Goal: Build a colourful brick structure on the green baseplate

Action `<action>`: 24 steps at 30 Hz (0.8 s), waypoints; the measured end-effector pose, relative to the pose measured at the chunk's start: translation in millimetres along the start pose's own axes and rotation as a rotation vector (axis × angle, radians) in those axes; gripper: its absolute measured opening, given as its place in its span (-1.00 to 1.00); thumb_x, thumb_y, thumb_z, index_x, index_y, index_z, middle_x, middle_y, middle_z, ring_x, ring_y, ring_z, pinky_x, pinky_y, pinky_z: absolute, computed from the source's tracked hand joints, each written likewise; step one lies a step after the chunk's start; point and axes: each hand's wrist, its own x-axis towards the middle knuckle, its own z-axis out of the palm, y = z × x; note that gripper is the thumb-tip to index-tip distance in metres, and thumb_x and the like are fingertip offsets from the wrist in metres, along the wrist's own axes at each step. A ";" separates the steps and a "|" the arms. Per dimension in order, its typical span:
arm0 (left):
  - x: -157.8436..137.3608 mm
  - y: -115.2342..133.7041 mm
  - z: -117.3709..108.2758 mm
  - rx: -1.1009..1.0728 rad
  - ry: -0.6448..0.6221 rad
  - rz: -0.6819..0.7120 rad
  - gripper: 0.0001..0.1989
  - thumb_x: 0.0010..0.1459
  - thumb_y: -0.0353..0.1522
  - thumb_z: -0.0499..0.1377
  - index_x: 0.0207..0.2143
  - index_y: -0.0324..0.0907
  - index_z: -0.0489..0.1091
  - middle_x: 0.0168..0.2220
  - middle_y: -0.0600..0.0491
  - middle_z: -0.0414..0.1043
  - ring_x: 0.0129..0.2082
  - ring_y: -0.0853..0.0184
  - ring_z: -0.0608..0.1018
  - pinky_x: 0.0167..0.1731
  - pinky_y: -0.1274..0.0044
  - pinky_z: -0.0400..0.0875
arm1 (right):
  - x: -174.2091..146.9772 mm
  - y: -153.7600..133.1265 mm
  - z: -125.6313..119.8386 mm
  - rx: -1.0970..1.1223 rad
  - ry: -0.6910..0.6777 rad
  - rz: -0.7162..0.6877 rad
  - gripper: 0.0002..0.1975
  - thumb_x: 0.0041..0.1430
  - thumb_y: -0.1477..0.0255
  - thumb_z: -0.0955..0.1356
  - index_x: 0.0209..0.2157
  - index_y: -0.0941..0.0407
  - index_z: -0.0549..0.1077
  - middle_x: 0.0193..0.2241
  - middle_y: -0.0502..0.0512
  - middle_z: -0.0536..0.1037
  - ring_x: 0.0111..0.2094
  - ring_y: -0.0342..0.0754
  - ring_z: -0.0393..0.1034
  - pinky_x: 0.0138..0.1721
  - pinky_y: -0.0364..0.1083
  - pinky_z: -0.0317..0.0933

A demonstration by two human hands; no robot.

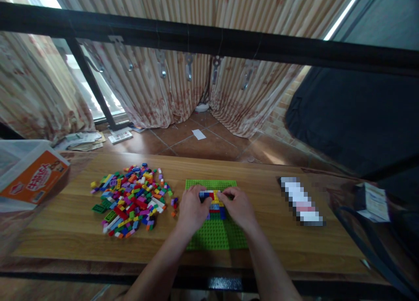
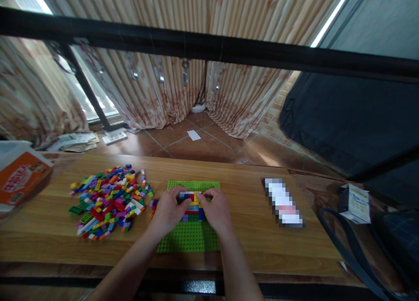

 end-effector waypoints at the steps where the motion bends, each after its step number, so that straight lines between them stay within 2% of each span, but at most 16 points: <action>1: 0.2 -0.3 0.1 0.000 -0.001 0.001 -0.78 0.08 -0.39 0.18 -0.19 -0.21 0.44 -0.17 -0.05 0.50 -0.19 0.24 0.51 -0.13 0.43 0.34 | 0.2 -0.9 1.6 -0.018 0.016 0.008 -0.76 0.01 0.22 0.38 -0.52 0.11 0.49 -0.45 0.08 0.49 -0.37 -0.03 0.38 -0.29 -0.06 0.21; 14: -1.3 -3.7 4.1 0.006 -0.005 0.037 -0.74 0.06 -0.38 0.19 -0.16 -0.24 0.42 -0.17 -0.08 0.49 -0.15 0.20 0.50 -0.08 0.39 0.33 | -0.7 -6.2 10.8 -0.140 0.018 0.021 -0.84 0.03 0.31 0.35 -0.49 0.11 0.43 -0.45 0.10 0.50 -0.37 -0.01 0.37 -0.30 -0.04 0.19; 20: -1.3 -2.9 2.4 0.017 -0.020 0.033 -0.71 0.08 -0.39 0.19 -0.11 -0.26 0.42 -0.13 -0.10 0.48 -0.11 0.17 0.49 -0.03 0.37 0.32 | 0.9 -2.2 3.3 -0.022 -0.033 0.024 -0.75 0.07 0.22 0.32 -0.45 0.12 0.48 -0.45 0.08 0.54 -0.38 -0.03 0.40 -0.31 -0.07 0.22; 24: -1.1 -3.9 -0.4 0.010 -0.029 0.041 -0.70 0.09 -0.40 0.16 -0.09 -0.26 0.42 -0.10 -0.11 0.48 -0.08 0.14 0.48 0.00 0.34 0.31 | 2.8 2.8 -1.5 0.073 0.006 0.040 -0.64 0.18 0.19 0.23 -0.36 0.13 0.54 -0.39 0.11 0.60 -0.33 0.00 0.45 -0.25 -0.04 0.25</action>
